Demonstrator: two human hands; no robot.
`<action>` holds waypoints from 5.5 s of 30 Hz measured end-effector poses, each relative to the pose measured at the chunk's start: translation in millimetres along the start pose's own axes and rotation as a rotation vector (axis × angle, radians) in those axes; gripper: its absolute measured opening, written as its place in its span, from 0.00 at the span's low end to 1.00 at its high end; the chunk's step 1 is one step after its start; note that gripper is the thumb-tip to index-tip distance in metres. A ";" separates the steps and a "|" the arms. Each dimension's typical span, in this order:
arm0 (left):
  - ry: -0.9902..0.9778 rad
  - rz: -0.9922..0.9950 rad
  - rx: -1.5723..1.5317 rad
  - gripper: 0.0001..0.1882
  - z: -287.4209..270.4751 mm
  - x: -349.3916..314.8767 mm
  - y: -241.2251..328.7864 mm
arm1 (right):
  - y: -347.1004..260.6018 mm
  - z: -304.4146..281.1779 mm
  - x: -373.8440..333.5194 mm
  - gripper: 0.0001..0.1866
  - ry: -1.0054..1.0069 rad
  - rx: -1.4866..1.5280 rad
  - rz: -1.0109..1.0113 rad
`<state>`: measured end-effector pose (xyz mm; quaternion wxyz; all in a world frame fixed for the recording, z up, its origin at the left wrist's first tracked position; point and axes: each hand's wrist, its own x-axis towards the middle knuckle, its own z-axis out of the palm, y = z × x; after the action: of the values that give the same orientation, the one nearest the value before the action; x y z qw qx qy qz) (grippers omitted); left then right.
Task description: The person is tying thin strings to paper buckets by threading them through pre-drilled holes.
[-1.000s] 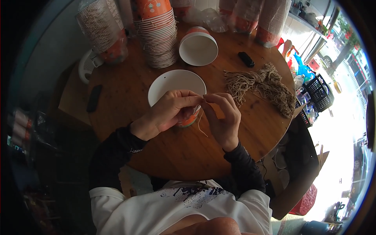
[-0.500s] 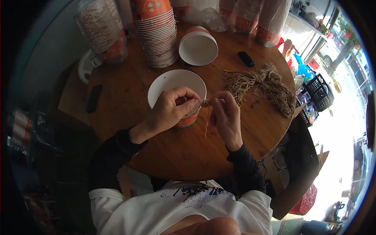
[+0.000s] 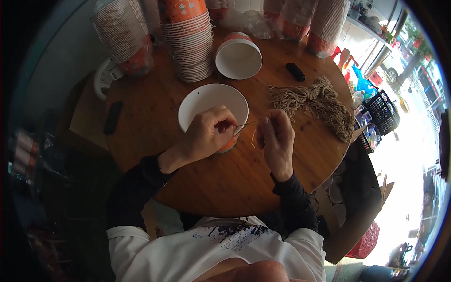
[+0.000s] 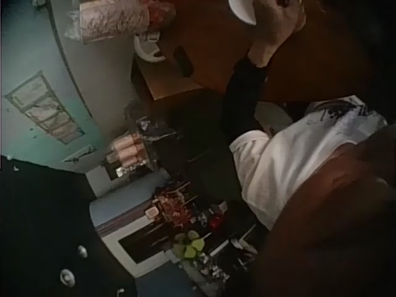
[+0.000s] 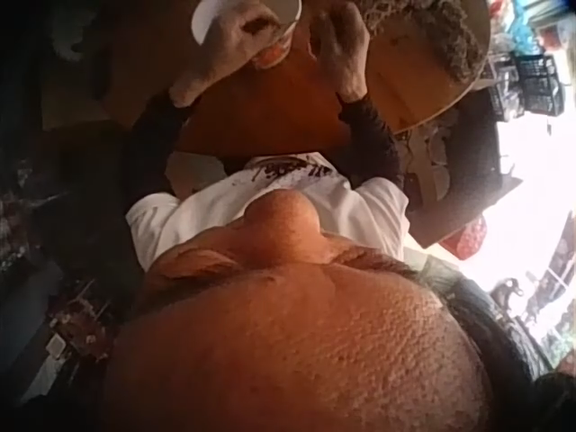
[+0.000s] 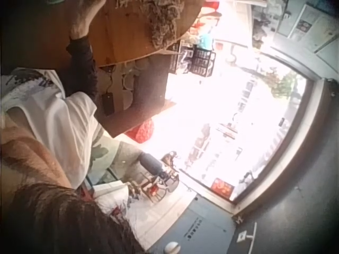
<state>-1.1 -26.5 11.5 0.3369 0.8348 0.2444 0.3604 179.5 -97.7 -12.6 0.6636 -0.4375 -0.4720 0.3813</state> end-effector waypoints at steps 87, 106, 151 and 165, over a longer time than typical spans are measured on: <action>-0.267 0.106 0.455 0.07 119.5 -69.6 -47.6 | 17.5 -75.7 -7.7 0.06 -0.290 -0.815 -0.104; 0.307 -0.089 -0.440 0.02 86.6 -46.3 -3.6 | 8.7 -8.6 -32.2 0.06 -0.175 0.111 0.132; 0.131 0.020 0.885 0.13 -63.8 -78.8 -18.6 | 14.0 -68.9 26.8 0.04 0.077 0.401 0.086; 0.075 0.090 0.781 0.18 -38.2 -57.5 -16.4 | 30.3 -16.6 -4.9 0.03 -0.073 -0.138 0.024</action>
<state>-68.8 -38.4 -6.1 -0.0314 0.8963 0.3383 0.2849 191.2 -95.9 -45.4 0.6095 -0.4736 -0.5158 0.3717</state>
